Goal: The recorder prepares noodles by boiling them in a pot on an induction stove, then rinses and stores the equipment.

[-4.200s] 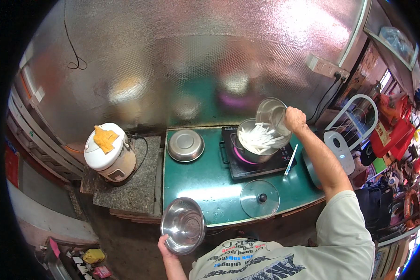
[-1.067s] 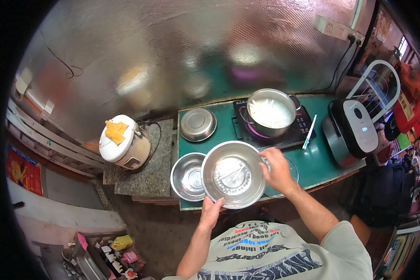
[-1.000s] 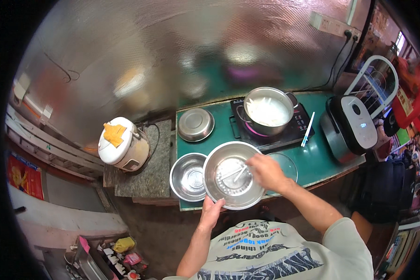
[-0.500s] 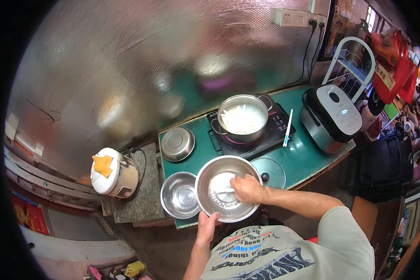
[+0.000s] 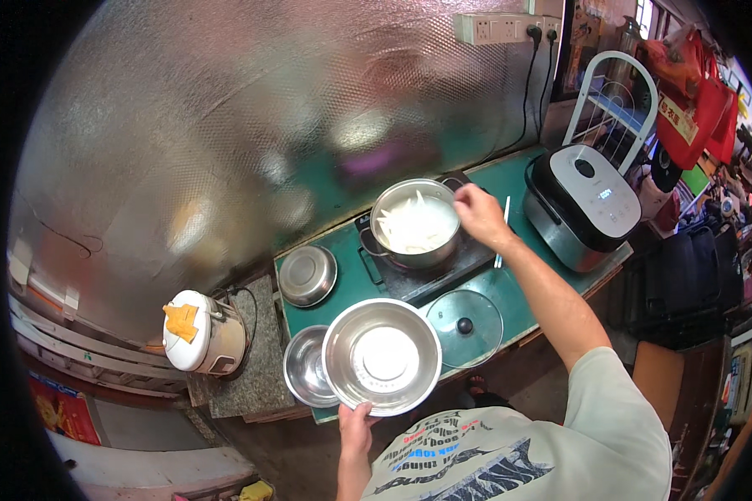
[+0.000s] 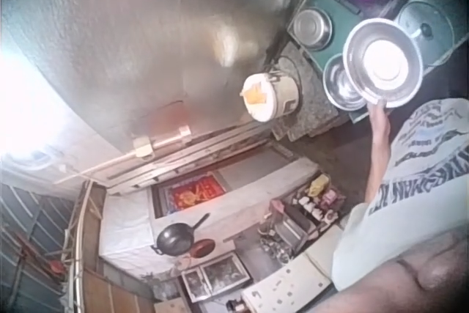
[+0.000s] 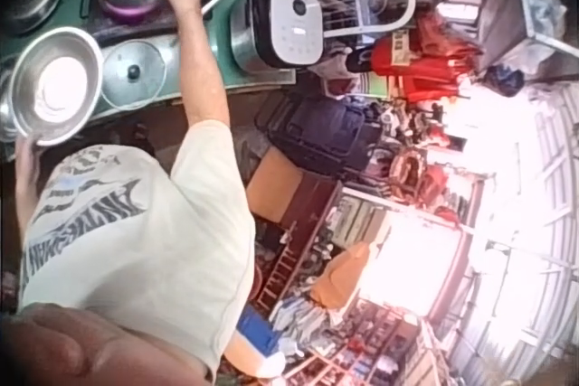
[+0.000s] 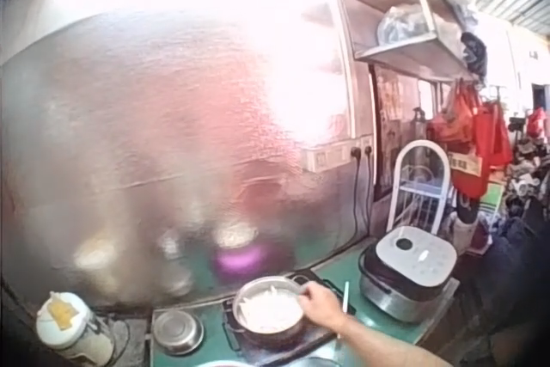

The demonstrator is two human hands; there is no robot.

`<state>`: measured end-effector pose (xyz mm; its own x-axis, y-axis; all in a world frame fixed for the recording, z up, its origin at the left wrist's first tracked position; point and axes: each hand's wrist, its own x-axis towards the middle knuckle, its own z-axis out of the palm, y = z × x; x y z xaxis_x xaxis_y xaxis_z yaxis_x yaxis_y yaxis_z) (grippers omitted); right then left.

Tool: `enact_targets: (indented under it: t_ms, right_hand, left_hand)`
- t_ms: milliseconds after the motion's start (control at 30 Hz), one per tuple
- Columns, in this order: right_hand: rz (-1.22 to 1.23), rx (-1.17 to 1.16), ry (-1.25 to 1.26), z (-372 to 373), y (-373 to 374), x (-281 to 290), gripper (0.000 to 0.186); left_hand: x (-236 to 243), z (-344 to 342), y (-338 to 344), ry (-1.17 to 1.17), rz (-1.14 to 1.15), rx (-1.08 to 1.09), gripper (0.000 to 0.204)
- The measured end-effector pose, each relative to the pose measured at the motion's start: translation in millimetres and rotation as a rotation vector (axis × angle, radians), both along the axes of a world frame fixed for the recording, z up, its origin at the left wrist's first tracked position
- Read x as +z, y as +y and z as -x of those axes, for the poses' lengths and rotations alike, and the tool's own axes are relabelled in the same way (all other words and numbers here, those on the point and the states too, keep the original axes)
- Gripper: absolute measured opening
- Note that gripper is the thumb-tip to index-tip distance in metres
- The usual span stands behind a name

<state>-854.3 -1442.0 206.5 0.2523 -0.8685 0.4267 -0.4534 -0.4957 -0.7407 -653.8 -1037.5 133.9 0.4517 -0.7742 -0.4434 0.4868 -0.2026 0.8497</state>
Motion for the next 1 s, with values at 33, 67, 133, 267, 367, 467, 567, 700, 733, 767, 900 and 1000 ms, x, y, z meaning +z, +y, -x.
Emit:
enact_targets:
  t_ms: [33,67,133,267,367,467,567,700,733,767,900,1000]
  right_hand:
    - [-0.176,-0.074,-0.051,14.4,-8.8,-17.3,0.015]
    - [-0.199,-0.126,-0.088,30.9,-12.5,-38.0,0.017]
    - [-0.305,-0.270,-0.102,73.5,-23.2,-100.8,0.019]
    - [-0.879,-0.414,-0.219,114.6,9.8,-165.0,0.025]
    - [-1.162,-0.460,-0.627,91.2,32.3,-180.7,0.035]
    - [-1.309,-0.337,-0.825,78.6,25.9,-188.2,0.034]
    - [-1.340,-0.287,-0.962,76.5,14.9,-197.1,0.029]
    - [-1.165,-0.304,-0.944,87.5,14.7,-191.4,0.010]
    - [-1.082,-0.401,-0.903,85.0,19.1,-177.7,0.009]
    - [-0.995,-0.390,-0.807,93.0,20.1,-170.9,0.012]
    - [-0.677,-0.182,-0.469,107.0,35.3,-97.1,0.022]
    - [-0.551,0.033,-0.179,110.9,30.2,-35.3,0.028]
  left_hand:
    - [0.4,-0.5,2.2,0.000,0.000,0.001,0.045]
    - [2.7,-0.5,5.0,0.011,0.007,0.034,0.045]
    - [6.7,-0.3,8.0,0.014,0.007,0.065,0.046]
    - [7.1,-1.3,12.0,0.008,-0.014,0.116,0.050]
    - [11.5,-0.5,12.9,0.023,0.007,0.138,0.050]
    - [9.7,-3.3,11.1,0.041,0.011,0.110,0.050]
    - [9.2,-0.8,7.8,0.045,0.003,0.124,0.049]
    - [8.1,-0.9,7.5,0.038,-0.011,0.120,0.049]
    - [8.4,-1.1,8.8,0.038,-0.016,0.122,0.050]
    - [9.0,-0.5,8.2,0.040,-0.017,0.119,0.050]
    - [11.3,0.6,12.8,0.050,0.002,0.162,0.052]
    - [11.1,-1.3,10.7,0.059,0.014,0.086,0.054]
